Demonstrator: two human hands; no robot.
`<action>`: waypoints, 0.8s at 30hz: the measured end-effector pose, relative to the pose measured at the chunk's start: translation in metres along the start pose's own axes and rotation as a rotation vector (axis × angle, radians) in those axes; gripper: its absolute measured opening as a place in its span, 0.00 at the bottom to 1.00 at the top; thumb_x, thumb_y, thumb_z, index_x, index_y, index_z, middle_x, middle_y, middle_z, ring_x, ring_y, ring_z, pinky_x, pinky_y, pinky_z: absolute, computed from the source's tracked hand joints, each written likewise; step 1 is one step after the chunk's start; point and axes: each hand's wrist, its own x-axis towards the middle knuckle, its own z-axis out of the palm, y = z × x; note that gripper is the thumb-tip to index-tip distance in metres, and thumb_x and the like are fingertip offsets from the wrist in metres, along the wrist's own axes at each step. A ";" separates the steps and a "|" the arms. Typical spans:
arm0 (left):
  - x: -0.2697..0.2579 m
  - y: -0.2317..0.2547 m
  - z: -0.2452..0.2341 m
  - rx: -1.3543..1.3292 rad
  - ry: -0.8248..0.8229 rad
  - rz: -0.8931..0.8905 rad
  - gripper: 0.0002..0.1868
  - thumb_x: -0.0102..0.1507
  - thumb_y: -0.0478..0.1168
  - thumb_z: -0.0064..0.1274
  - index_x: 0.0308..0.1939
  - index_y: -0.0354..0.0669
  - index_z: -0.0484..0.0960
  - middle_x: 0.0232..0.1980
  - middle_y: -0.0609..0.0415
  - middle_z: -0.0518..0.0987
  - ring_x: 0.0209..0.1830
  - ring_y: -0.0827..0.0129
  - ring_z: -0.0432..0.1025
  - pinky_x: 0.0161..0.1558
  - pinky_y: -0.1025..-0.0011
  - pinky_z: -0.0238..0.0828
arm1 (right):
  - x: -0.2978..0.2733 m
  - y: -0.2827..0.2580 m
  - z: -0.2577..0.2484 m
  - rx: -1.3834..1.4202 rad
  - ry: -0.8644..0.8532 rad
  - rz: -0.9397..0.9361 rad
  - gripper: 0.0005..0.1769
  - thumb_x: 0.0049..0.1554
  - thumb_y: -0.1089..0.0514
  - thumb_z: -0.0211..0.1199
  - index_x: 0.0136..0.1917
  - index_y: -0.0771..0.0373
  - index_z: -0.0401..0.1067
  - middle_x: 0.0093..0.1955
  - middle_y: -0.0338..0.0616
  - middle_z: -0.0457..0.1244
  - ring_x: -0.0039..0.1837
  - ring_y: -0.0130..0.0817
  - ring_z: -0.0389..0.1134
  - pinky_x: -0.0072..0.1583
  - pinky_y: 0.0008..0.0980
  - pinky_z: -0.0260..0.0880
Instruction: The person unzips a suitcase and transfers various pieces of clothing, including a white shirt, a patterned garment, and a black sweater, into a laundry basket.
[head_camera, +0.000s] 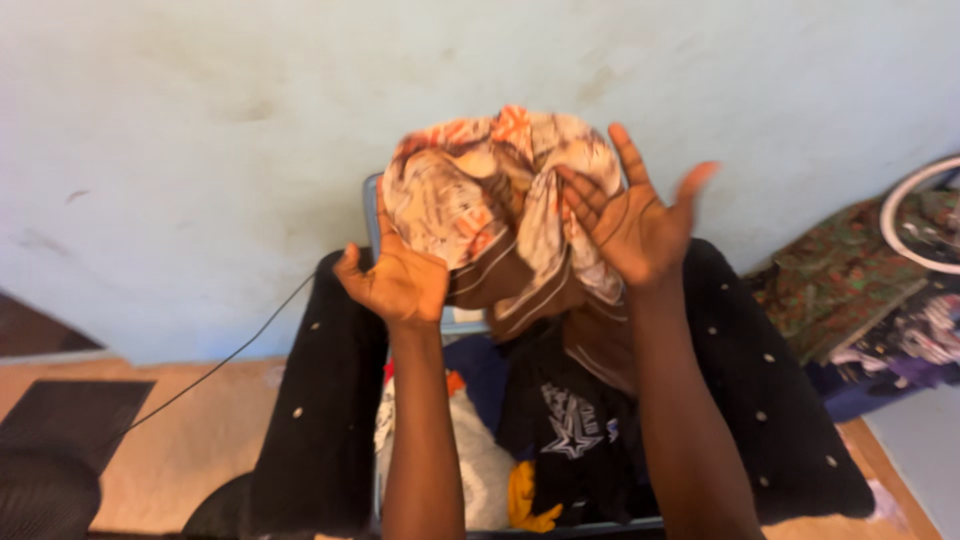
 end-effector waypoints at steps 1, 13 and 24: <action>-0.001 0.003 0.006 0.050 0.019 0.040 0.56 0.54 0.67 0.59 0.79 0.45 0.57 0.83 0.50 0.57 0.85 0.57 0.48 0.84 0.49 0.36 | 0.003 0.000 0.014 0.053 -0.043 0.010 0.58 0.59 0.20 0.51 0.88 0.55 0.48 0.81 0.66 0.49 0.81 0.65 0.54 0.81 0.55 0.58; -0.039 0.046 0.028 0.043 0.007 0.136 0.60 0.52 0.82 0.52 0.74 0.42 0.64 0.83 0.46 0.57 0.85 0.55 0.48 0.85 0.46 0.37 | 0.004 0.048 0.027 0.420 -0.150 0.098 0.79 0.45 0.10 0.47 0.89 0.67 0.35 0.88 0.79 0.32 0.86 0.77 0.37 0.84 0.61 0.45; -0.144 0.098 0.082 0.224 0.086 0.451 0.61 0.49 0.82 0.54 0.75 0.51 0.58 0.84 0.44 0.53 0.85 0.49 0.47 0.83 0.40 0.36 | 0.001 0.117 0.085 0.571 -0.245 0.437 0.77 0.47 0.10 0.52 0.88 0.67 0.40 0.84 0.75 0.44 0.81 0.74 0.50 0.81 0.59 0.52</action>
